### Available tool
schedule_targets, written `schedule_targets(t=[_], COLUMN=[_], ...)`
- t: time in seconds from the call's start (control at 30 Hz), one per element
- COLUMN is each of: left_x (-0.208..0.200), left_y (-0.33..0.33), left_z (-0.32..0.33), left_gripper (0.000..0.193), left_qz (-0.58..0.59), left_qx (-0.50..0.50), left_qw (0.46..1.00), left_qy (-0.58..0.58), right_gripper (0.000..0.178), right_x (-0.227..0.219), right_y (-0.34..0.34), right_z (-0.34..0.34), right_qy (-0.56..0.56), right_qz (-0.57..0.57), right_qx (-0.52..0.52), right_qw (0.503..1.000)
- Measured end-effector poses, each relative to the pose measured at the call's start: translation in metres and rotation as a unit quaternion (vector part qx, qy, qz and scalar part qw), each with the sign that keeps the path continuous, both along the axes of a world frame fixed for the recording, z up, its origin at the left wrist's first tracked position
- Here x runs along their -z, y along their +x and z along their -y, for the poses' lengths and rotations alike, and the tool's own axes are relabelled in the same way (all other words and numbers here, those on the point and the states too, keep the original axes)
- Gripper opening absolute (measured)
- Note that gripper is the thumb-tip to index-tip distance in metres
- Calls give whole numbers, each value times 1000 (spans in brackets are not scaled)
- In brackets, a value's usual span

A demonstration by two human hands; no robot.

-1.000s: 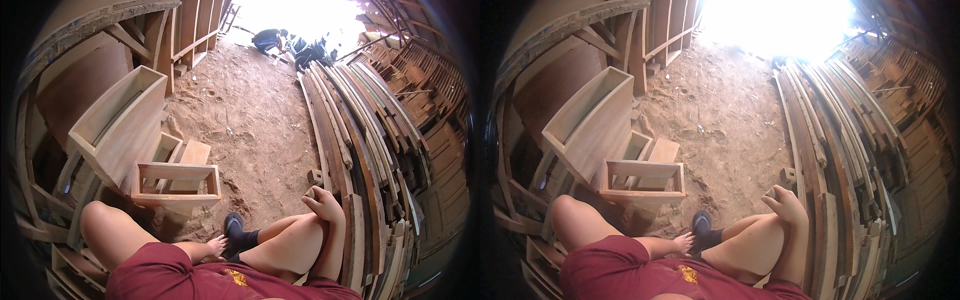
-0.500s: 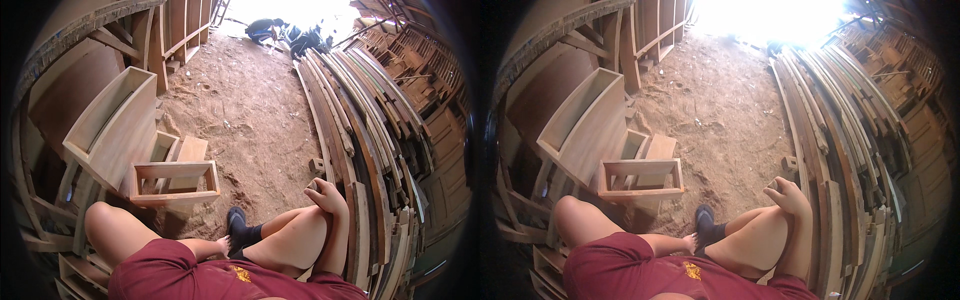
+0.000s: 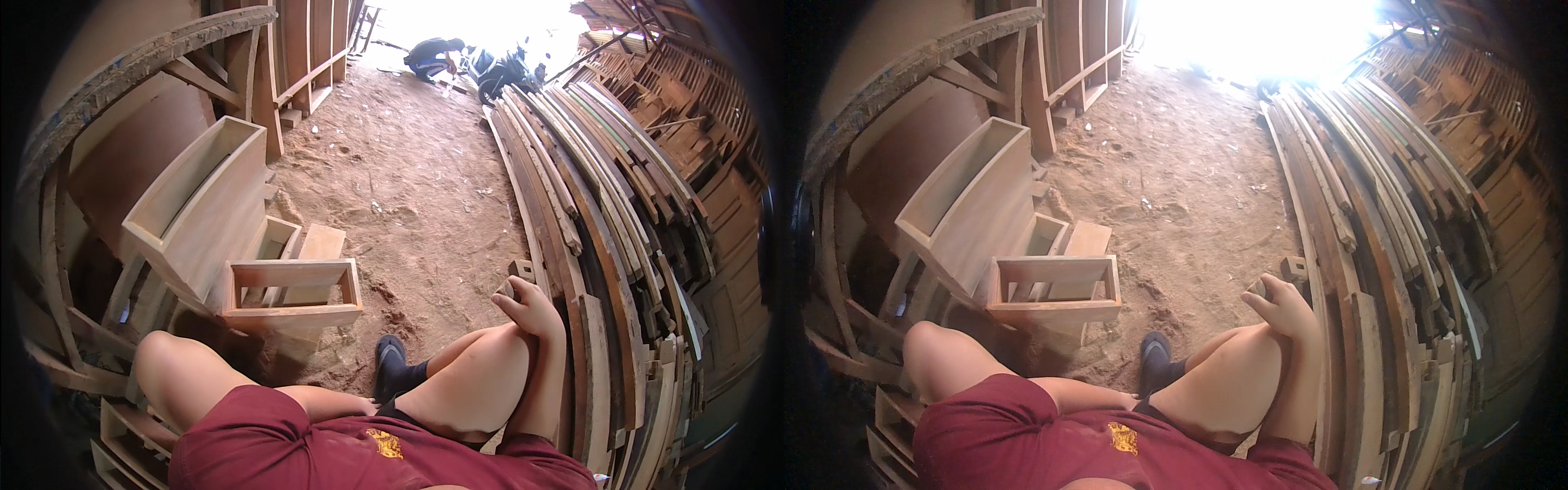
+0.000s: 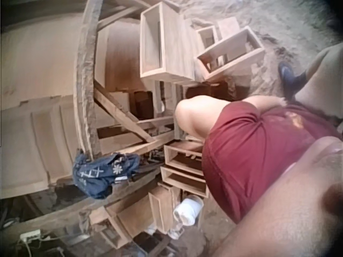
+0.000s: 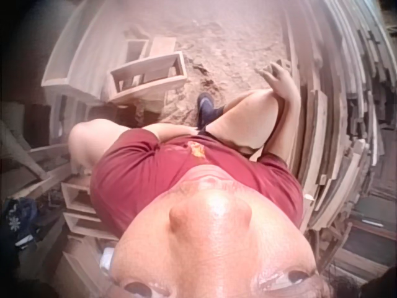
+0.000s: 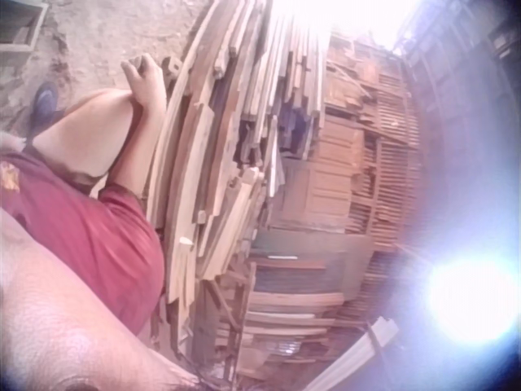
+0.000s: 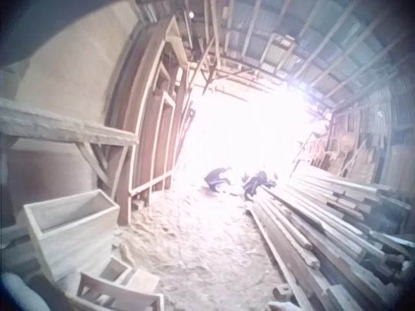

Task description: The person assembles a small wooden drawer frame by hand, fitting side panels into grooves and tapping them into place. The person repeatedly adjusts and repositions the frame pieces to ensure alignment.

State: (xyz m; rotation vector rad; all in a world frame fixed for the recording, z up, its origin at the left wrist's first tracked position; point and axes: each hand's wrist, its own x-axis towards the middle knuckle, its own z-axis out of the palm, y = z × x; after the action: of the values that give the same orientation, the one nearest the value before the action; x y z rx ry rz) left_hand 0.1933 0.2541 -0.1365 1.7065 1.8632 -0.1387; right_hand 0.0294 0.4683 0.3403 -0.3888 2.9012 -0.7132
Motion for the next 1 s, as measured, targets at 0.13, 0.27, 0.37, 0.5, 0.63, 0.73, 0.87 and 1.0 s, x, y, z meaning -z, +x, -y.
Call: schedule_targets(t=[0.13,0.27,0.37,0.5,0.63,0.73,0.87,1.0], left_x=[-11,-21,-32,-57,-69,-81,-94,-95], left_y=[0,2,0,-4,-14,-29,-53,-71], left_z=[2,9,11,17,22,26,35,49], left_gripper=[68,67,66,65,64,63,62,61], left_qz=[-19,-45,-67,-107,-153,-208,-284,-312], left_qx=[-7,-33,-53,-89,-165,-228,-297,-341], left_qw=[1000,998,996,990,974,951,907,878], left_qy=[-2,-1,9,7,-8,-37,-93,-125], right_gripper=[38,36,31,26,22,23,24,23], right_x=[1,4,11,1,-18,-26,-34,-39], right_y=[3,-1,-3,14,45,70,97,107], right_z=[-1,2,-5,-1,11,10,9,9], right_qy=[-31,-74,-161,-272,-285,-269,-326,-324], right_qz=[-33,-29,-6,16,6,-12,-16,-11], right_qx=[-5,-5,9,32,-7,-4,-27,-39], right_qw=[999,997,987,962,959,963,945,945])
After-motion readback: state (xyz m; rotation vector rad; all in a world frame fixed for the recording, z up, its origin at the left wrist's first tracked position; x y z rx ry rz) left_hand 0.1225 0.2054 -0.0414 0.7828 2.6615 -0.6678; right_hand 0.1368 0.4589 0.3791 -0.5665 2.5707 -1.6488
